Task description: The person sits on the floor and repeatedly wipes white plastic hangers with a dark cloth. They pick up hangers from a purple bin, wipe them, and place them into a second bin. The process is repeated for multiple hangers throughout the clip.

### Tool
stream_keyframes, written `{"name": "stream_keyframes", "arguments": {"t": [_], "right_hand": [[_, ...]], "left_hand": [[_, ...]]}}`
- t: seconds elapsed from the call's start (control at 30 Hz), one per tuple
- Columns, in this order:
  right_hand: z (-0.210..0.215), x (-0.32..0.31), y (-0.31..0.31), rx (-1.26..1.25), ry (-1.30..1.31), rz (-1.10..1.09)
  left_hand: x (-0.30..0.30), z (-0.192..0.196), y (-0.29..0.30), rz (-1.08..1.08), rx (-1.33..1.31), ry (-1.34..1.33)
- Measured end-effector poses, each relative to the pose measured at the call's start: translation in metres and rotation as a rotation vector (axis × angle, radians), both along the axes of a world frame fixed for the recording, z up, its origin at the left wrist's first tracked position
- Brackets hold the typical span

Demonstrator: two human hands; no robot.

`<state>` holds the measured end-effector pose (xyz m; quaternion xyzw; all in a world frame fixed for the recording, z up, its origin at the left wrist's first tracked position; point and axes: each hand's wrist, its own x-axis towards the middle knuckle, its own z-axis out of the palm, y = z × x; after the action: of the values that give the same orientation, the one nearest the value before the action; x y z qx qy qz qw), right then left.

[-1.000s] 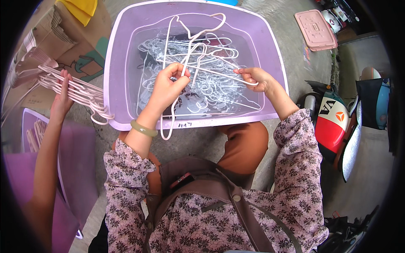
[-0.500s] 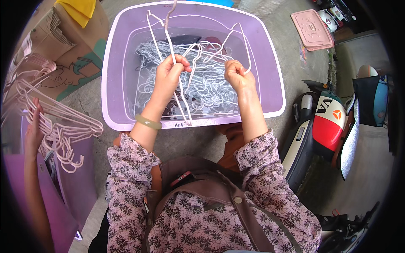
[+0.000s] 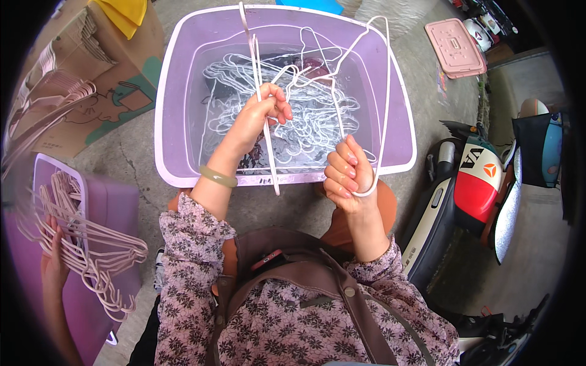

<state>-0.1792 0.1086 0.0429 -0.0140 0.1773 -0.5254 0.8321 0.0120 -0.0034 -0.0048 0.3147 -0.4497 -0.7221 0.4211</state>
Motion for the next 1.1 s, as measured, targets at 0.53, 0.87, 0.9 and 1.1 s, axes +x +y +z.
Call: {"name": "stream_keyframes", "arguments": {"t": [0.53,0.87,0.9,1.1], "right_hand": [[0.016,-0.064,-0.065,-0.507,1.976,-0.286],[-0.033,0.077,-0.040,-0.817,1.737,0.119],[-0.029,0.082,-0.041,-0.786,1.663,0.155],[-0.031,0.081,-0.047,-0.561,1.162,0.552]], "left_hand": [[0.073,0.011,-0.001,0.044,0.262,-0.105],[0.003,-0.004,0.017,0.390,0.062,-0.001],[0.007,-0.013,0.013,0.414,-0.008,-0.063],[0.023,0.007,0.005,0.288,0.120,0.163]]}}
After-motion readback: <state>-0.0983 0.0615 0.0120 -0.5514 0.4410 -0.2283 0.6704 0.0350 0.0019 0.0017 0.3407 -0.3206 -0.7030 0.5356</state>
